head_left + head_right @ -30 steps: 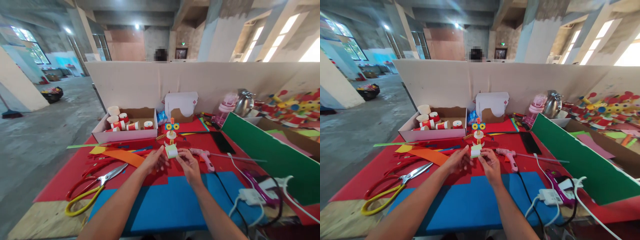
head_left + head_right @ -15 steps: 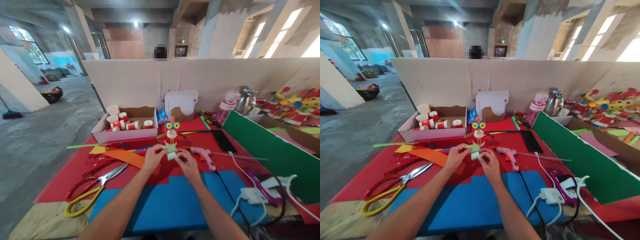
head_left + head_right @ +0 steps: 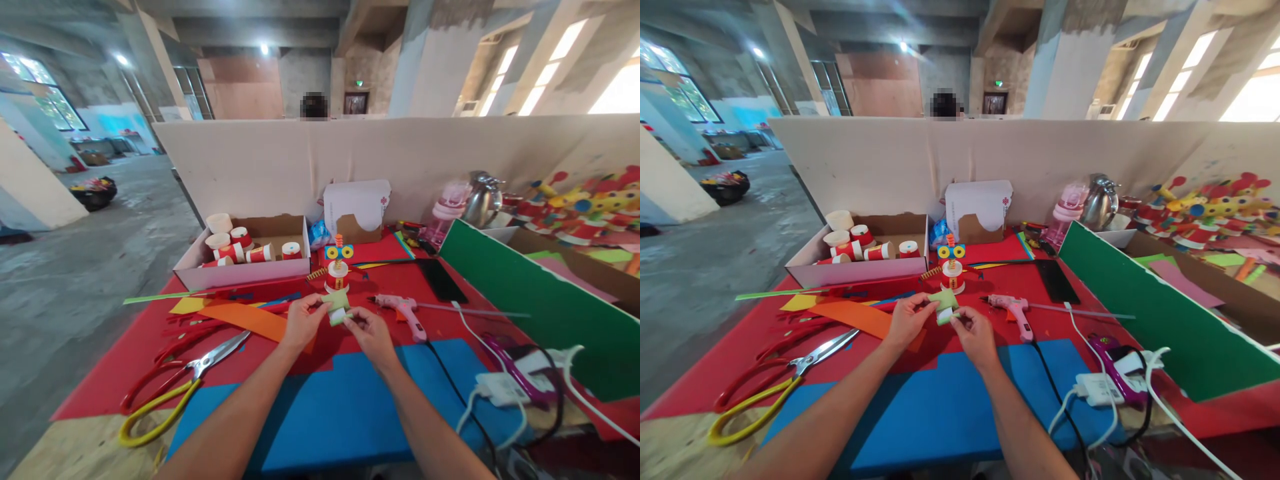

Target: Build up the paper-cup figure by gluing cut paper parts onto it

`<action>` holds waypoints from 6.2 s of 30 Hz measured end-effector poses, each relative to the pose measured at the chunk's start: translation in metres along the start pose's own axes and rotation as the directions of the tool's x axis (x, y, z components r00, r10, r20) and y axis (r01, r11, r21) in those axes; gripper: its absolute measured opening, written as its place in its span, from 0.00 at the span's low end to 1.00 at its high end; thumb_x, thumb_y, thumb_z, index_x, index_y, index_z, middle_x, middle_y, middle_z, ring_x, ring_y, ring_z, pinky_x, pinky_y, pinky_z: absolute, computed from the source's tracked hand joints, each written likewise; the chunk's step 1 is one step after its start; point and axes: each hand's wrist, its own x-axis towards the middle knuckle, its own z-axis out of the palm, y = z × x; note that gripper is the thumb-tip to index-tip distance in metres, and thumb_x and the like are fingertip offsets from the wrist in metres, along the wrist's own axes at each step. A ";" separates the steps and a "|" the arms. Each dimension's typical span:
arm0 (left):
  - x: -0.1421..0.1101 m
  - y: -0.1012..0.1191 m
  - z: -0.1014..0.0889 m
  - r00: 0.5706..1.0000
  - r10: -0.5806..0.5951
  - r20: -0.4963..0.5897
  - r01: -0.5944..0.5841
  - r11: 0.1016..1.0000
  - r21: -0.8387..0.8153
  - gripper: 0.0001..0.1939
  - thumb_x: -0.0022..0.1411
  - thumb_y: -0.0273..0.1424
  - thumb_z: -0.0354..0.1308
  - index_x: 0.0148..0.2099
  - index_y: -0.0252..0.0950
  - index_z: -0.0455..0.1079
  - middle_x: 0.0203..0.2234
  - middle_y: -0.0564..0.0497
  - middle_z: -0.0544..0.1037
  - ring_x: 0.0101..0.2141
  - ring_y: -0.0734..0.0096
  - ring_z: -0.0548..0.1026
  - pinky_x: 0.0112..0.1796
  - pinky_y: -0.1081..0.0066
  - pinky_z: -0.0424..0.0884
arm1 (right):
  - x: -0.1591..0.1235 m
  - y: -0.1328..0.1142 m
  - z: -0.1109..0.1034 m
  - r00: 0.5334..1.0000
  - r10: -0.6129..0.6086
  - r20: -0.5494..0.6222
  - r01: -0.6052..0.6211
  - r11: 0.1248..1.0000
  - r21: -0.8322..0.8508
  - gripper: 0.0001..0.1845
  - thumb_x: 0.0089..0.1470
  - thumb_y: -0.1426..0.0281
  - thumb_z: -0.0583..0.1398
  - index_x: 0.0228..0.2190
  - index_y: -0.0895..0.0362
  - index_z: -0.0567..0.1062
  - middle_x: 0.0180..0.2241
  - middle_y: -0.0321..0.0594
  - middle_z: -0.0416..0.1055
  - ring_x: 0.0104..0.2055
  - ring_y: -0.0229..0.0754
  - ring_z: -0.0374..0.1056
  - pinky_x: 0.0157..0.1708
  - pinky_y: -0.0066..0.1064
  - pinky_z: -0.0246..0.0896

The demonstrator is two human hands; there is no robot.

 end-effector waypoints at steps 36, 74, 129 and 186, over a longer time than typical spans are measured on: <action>-0.006 -0.003 -0.002 0.911 0.284 0.299 -0.335 0.932 0.137 0.10 0.55 0.24 0.56 0.36 0.39 0.77 0.35 0.46 0.78 0.38 0.65 0.75 0.41 0.67 0.69 | 0.000 0.001 0.002 0.988 0.152 -0.031 -0.137 0.946 0.294 0.16 0.33 0.62 0.70 0.24 0.58 0.76 0.26 0.35 0.75 0.29 0.39 0.71 0.37 0.34 0.71; -0.008 -0.007 0.017 0.960 -0.162 0.229 0.224 0.934 -0.279 0.18 0.44 0.37 0.68 0.35 0.34 0.68 0.29 0.52 0.75 0.30 0.73 0.72 0.34 0.72 0.68 | 0.001 -0.002 0.002 0.971 0.235 -0.034 -0.211 0.919 0.332 0.23 0.32 0.61 0.71 0.32 0.56 0.75 0.26 0.34 0.73 0.24 0.33 0.65 0.22 0.23 0.60; -0.004 -0.006 0.009 0.974 -0.147 0.173 0.167 0.980 -0.107 0.13 0.45 0.31 0.64 0.32 0.35 0.65 0.25 0.56 0.71 0.27 0.77 0.68 0.30 0.76 0.65 | -0.002 -0.002 0.005 0.991 0.086 -0.101 -0.077 0.992 0.098 0.18 0.36 0.53 0.67 0.21 0.53 0.72 0.20 0.34 0.72 0.22 0.40 0.66 0.25 0.32 0.66; -0.008 -0.005 0.008 0.899 -0.236 0.369 0.392 0.809 -0.437 0.23 0.42 0.33 0.71 0.40 0.35 0.68 0.35 0.51 0.74 0.31 0.75 0.71 0.29 0.75 0.68 | 0.001 -0.006 0.001 0.992 0.081 -0.099 -0.050 0.957 0.285 0.18 0.35 0.62 0.69 0.29 0.54 0.71 0.29 0.33 0.73 0.33 0.39 0.68 0.34 0.29 0.64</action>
